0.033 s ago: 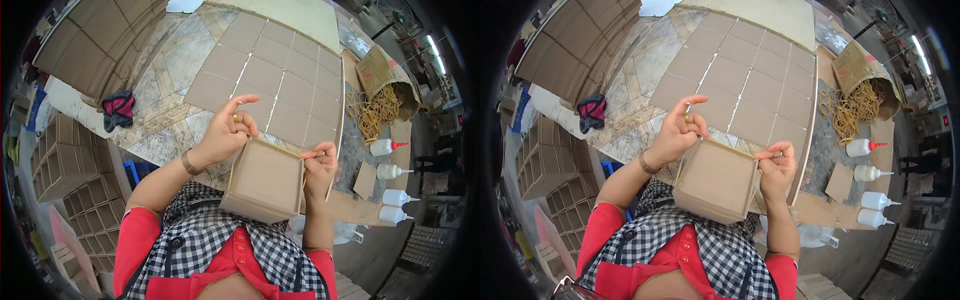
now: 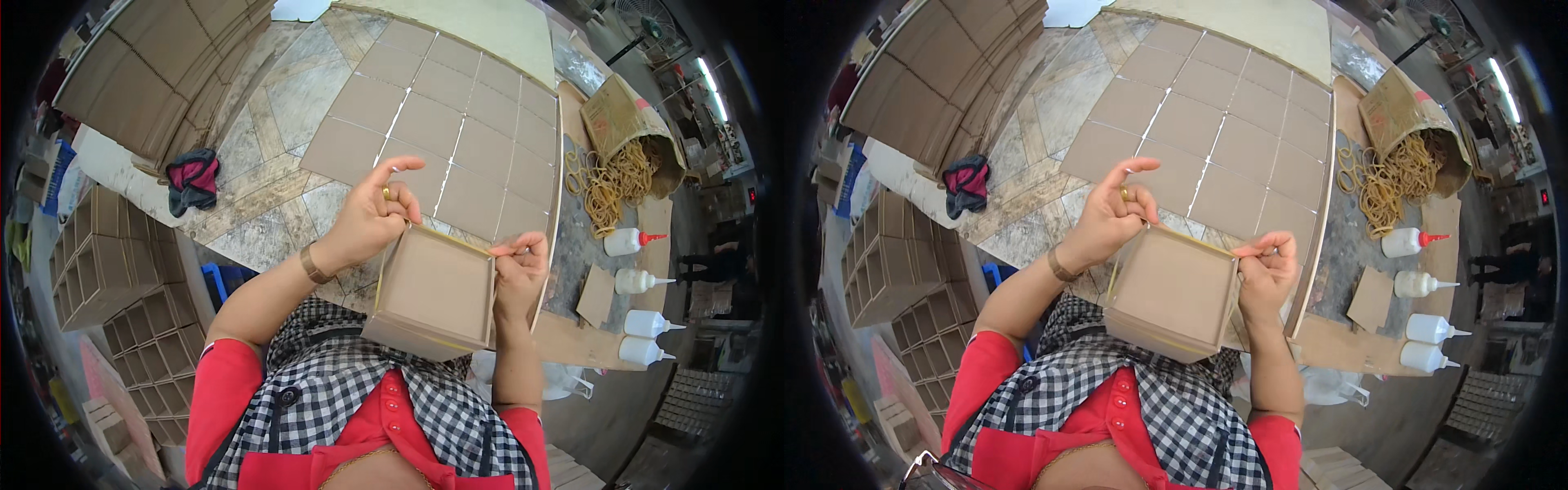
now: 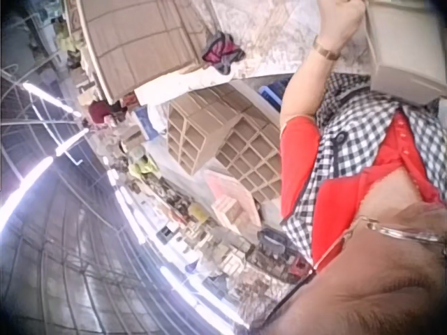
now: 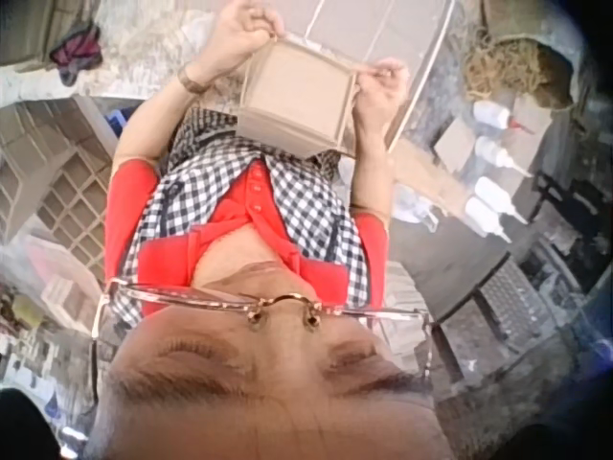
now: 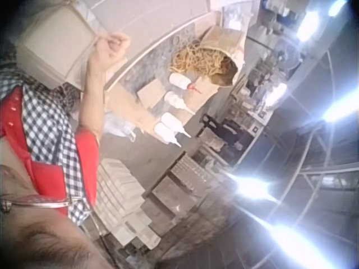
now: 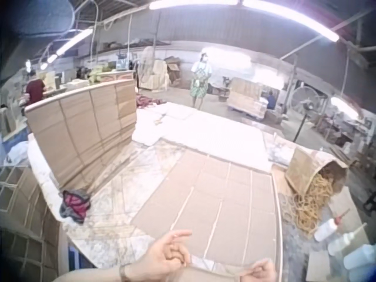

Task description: Assembling small cardboard divider boxes by gluing and folding precut pieces, then securing them with rubber bands.

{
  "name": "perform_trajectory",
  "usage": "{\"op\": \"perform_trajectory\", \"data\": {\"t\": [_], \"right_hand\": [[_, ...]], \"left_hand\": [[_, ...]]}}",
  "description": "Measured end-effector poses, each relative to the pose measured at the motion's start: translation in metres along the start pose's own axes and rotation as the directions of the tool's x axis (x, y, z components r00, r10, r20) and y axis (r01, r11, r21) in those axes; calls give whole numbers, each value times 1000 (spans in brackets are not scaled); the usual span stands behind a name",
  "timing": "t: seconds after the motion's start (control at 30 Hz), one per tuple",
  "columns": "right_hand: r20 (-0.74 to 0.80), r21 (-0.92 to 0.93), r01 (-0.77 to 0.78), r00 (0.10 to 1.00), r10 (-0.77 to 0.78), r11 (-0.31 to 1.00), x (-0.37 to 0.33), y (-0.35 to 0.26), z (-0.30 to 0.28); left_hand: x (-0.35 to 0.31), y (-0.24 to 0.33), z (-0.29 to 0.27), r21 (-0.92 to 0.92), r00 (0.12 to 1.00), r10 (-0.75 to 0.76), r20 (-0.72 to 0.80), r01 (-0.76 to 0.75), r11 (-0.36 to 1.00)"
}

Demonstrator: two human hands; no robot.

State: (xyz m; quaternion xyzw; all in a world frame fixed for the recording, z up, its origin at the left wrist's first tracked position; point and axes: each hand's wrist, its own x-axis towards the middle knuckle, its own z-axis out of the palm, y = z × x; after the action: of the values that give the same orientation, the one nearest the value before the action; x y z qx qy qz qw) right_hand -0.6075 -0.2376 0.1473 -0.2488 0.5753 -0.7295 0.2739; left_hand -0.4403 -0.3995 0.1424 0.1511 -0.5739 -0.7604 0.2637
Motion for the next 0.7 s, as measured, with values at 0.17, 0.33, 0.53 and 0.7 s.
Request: {"op": "perform_trajectory", "data": {"t": [0.17,0.33,0.53,0.7], "right_hand": [[56,-96,564,826,-561,820,4,19,6],[20,-42,371,929,-370,928,1,25,8],[151,-40,-63,986,68,997,13,10,-8],[236,-193,-17,970,64,981,-11,3,-18]], "left_hand": [[10,3,6,-111,994,110,-13,-111,988],[2,-6,-8,-85,995,90,53,-86,993],[13,-11,-16,-136,988,-63,143,83,987],[-11,-25,-35,127,968,-53,244,22,992]]}}
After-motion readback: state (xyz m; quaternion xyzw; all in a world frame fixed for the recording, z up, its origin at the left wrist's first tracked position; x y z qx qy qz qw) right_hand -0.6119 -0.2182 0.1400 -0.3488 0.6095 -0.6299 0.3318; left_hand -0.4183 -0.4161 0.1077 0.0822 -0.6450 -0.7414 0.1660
